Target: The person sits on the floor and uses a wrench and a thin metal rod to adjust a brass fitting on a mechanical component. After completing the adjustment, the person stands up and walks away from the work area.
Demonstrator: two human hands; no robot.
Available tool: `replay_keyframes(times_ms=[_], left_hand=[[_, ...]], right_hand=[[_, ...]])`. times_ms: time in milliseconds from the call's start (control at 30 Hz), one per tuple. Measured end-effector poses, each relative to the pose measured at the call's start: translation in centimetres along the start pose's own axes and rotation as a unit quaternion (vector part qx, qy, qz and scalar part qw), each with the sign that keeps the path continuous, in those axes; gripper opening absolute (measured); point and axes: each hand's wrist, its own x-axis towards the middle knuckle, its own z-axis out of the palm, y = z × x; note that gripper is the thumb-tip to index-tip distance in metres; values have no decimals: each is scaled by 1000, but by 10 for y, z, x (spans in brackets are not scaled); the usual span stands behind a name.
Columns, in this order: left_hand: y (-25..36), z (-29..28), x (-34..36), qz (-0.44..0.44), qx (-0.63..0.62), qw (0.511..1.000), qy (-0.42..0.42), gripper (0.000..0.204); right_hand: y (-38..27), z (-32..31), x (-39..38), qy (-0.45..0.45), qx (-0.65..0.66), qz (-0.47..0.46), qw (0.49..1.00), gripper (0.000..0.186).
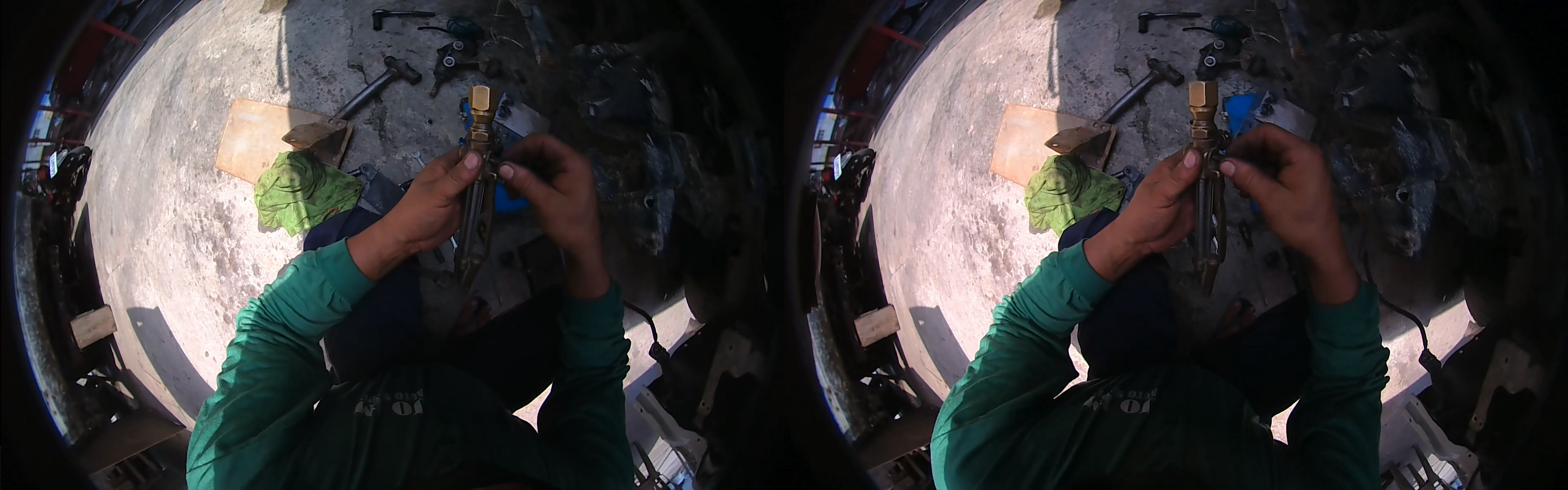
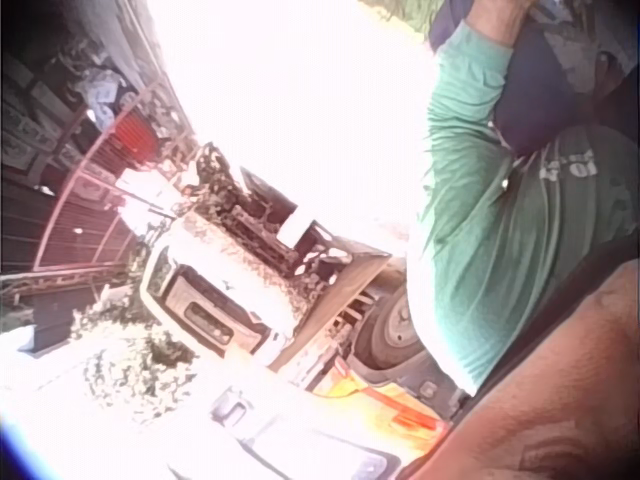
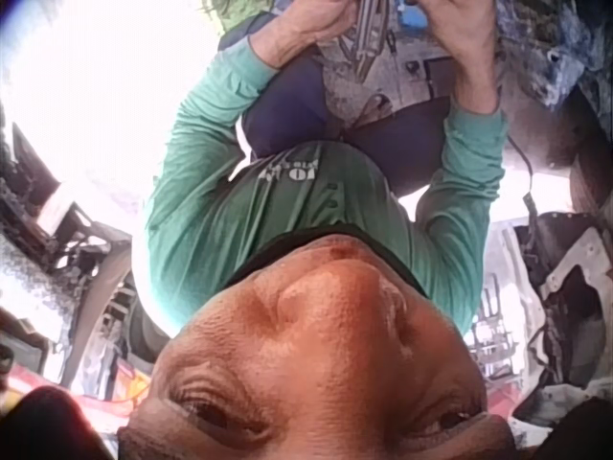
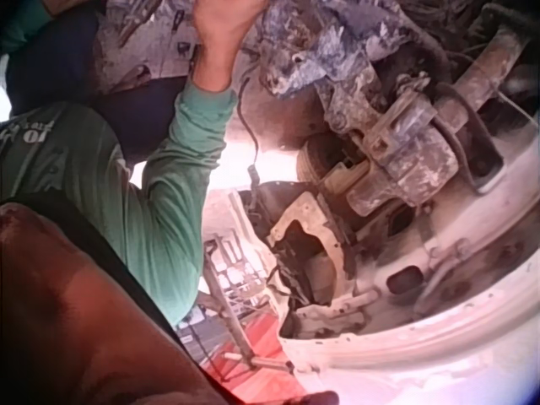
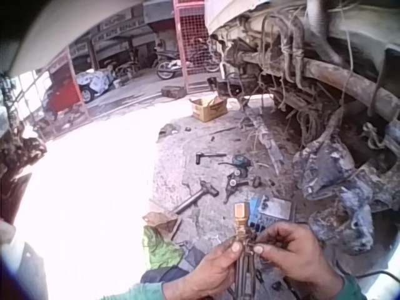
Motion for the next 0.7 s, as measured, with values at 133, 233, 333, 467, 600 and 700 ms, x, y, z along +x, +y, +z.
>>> replay_keyframes(times_ms=[133,233,333,467,600,700], left_hand=[[-2,0,0,5,8,1000,-6,58],[-3,0,0,12,14,1000,-2,57],[-5,1,0,19,11,1000,13,54],[-5,2,-1,21,12,1000,11,52],[-5,2,-2,22,18,1000,-2,52],[-5,3,-2,23,30,999,10,53]], right_hand=[[0,1,-4,6,-27,-58,998,12],[-2,3,-7,22,-55,-81,995,12],[-5,7,-8,37,-97,-90,990,12],[-4,7,-8,38,-114,-104,987,11],[-5,6,-9,32,-114,-93,989,11],[-5,5,-10,26,-100,-84,991,11]])
